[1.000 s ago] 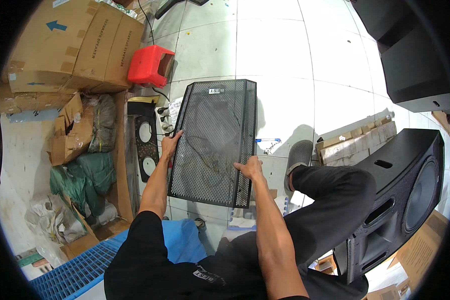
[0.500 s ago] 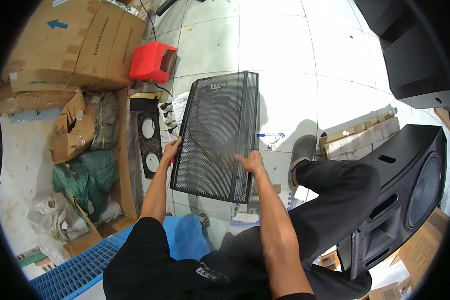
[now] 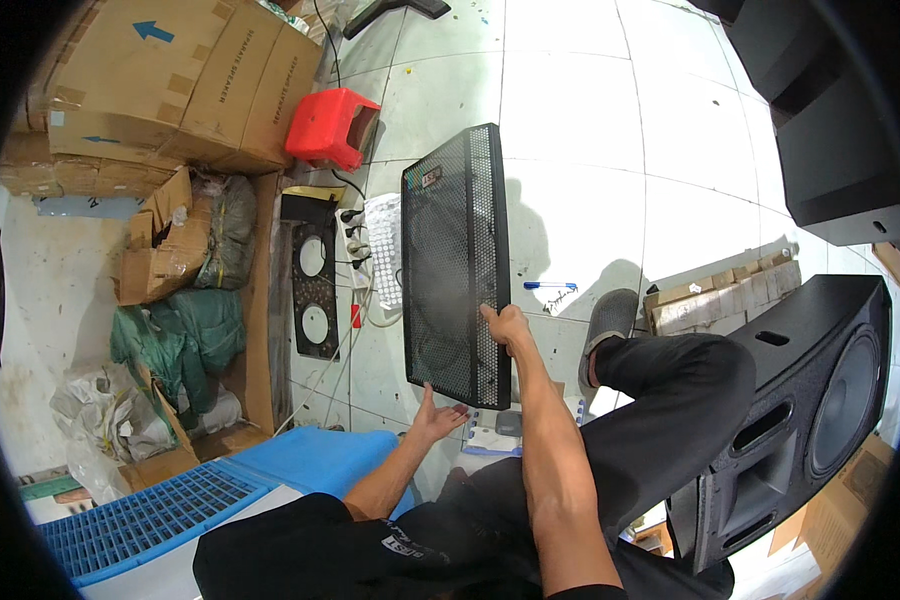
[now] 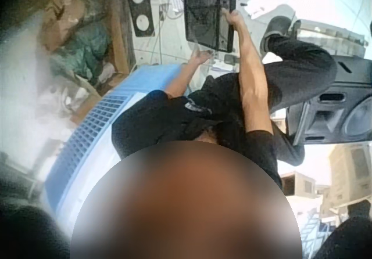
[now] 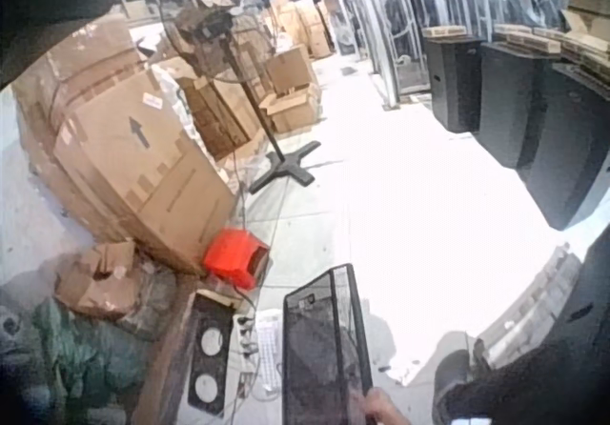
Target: The person removes the front grille of a large black speaker, then uses a cordless drill to fasten screws around the speaker cone. The person retrieves a drill bit from a drawer and continues securing the speaker components.
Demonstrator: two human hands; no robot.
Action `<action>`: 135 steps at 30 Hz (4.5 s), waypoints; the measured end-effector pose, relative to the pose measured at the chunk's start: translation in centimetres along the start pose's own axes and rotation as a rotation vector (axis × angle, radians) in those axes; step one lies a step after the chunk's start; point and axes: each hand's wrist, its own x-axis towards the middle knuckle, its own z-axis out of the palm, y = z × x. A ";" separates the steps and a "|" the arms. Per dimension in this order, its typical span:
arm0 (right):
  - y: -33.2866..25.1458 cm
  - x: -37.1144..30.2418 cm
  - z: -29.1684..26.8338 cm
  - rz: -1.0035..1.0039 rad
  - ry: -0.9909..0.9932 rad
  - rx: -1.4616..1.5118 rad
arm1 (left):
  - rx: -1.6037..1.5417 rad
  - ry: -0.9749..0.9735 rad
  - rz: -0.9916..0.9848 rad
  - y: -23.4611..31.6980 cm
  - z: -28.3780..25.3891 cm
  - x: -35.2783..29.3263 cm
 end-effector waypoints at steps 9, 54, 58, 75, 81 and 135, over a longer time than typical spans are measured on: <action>2.5 1.9 0.5 -0.063 0.168 0.016 | -0.112 -0.338 0.323 0.2 3.5 -3.9; 32.9 -47.1 -22.1 0.013 1.749 0.440 | 0.835 -0.077 0.516 7.8 14.1 2.4; 33.8 -45.1 -29.1 -0.094 1.709 0.232 | 1.123 -0.348 1.217 -1.2 24.0 -8.6; 33.7 -30.1 -60.7 -0.025 1.541 -0.483 | 1.923 -1.421 1.891 -43.0 41.6 -25.3; 33.6 -30.2 -64.5 0.044 1.320 -0.622 | 1.773 -1.511 1.943 -43.3 41.4 -22.9; 31.8 -32.1 -66.7 -0.014 1.100 -1.238 | 2.079 -1.303 1.995 -43.8 41.5 -25.3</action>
